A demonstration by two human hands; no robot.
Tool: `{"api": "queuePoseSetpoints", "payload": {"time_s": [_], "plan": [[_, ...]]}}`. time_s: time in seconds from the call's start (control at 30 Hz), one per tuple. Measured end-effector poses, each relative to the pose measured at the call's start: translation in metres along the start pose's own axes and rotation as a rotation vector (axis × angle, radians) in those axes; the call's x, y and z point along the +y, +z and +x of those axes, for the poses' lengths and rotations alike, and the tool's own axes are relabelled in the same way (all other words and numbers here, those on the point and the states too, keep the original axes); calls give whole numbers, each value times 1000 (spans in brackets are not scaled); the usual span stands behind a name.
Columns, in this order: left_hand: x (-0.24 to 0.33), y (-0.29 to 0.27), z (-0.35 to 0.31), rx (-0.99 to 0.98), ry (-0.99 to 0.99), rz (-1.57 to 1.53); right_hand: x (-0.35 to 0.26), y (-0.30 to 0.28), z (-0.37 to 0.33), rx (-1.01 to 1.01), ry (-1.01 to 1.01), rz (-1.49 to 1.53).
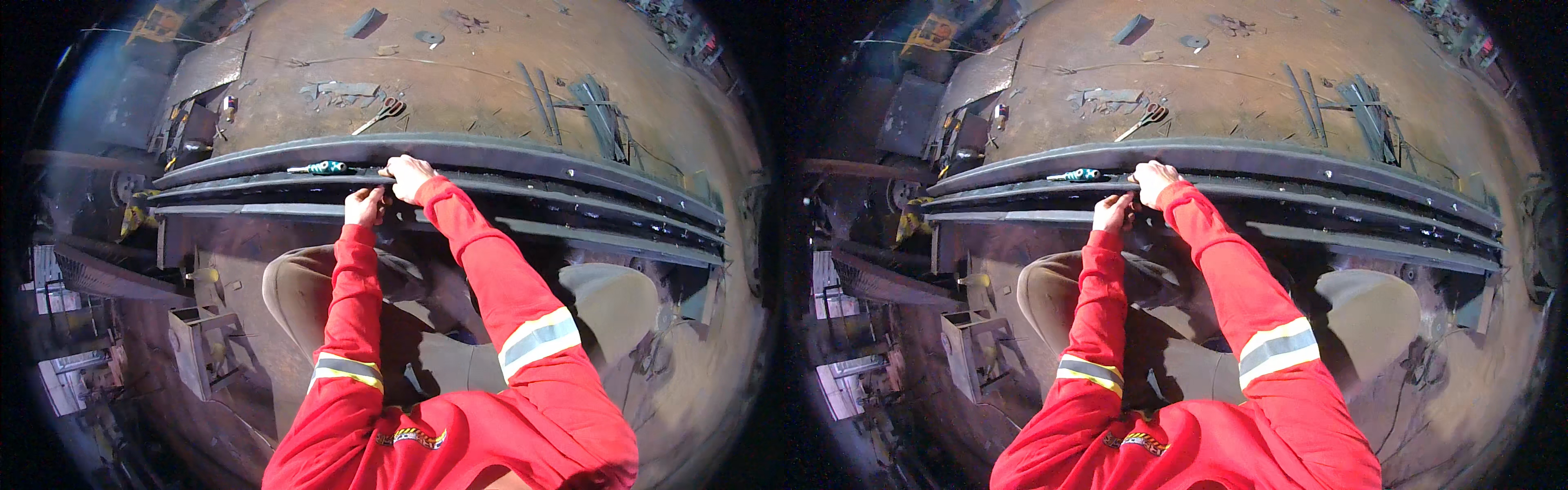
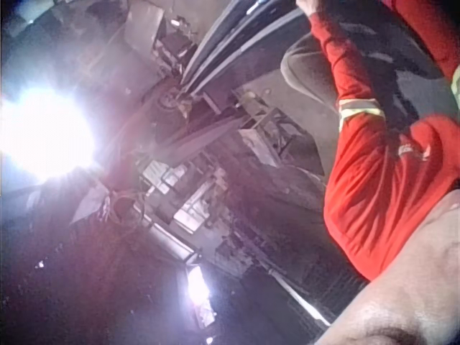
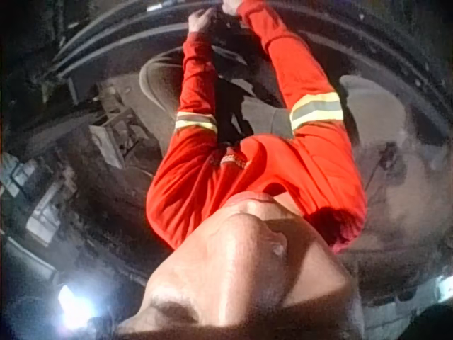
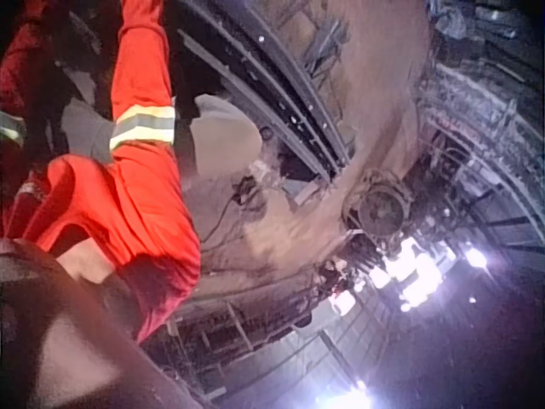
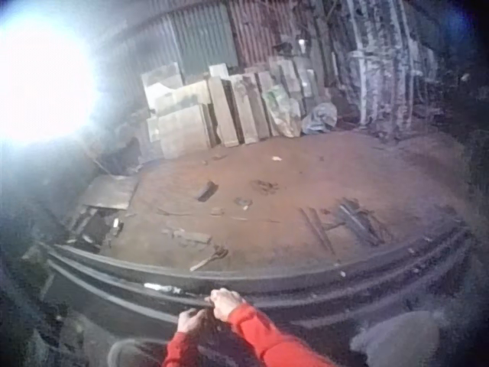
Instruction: The person assembles a metal frame by hand, inserting and tightening screws into pre-drilled holes along the edges of long metal bars. They use a screwdriver to secure the fasteners and adjust the alignment of the bars to ensure a proper fit.
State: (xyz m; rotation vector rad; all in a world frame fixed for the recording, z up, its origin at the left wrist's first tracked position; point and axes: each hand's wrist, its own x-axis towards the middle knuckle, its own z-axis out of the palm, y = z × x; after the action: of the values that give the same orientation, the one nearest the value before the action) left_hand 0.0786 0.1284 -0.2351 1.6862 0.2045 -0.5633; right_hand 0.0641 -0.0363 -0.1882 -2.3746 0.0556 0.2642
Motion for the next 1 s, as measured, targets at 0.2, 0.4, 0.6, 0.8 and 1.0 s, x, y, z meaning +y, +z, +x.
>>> {"api": "queuePoseSetpoints", "payload": {"time_s": [0.2, 0.4, 0.6, 0.8, 1.0], "plan": [[-1, -4, 5, 6, 105, 78, 1, 3, 2, 14, 5, 31], [-10, 21, 2, 389, 417, 485, 9, 8, 4, 33, -13, 75], [13, -16, -6, -68, 22, 154, 9, 18, 7, 71, -203, -52], [12, -12, 2, -63, 42, 140, 15, 26, 10, 141, -190, -50], [14, -3, -3, 127, 15, 161, 11, 26, 7, 138, -166, 29]]}}
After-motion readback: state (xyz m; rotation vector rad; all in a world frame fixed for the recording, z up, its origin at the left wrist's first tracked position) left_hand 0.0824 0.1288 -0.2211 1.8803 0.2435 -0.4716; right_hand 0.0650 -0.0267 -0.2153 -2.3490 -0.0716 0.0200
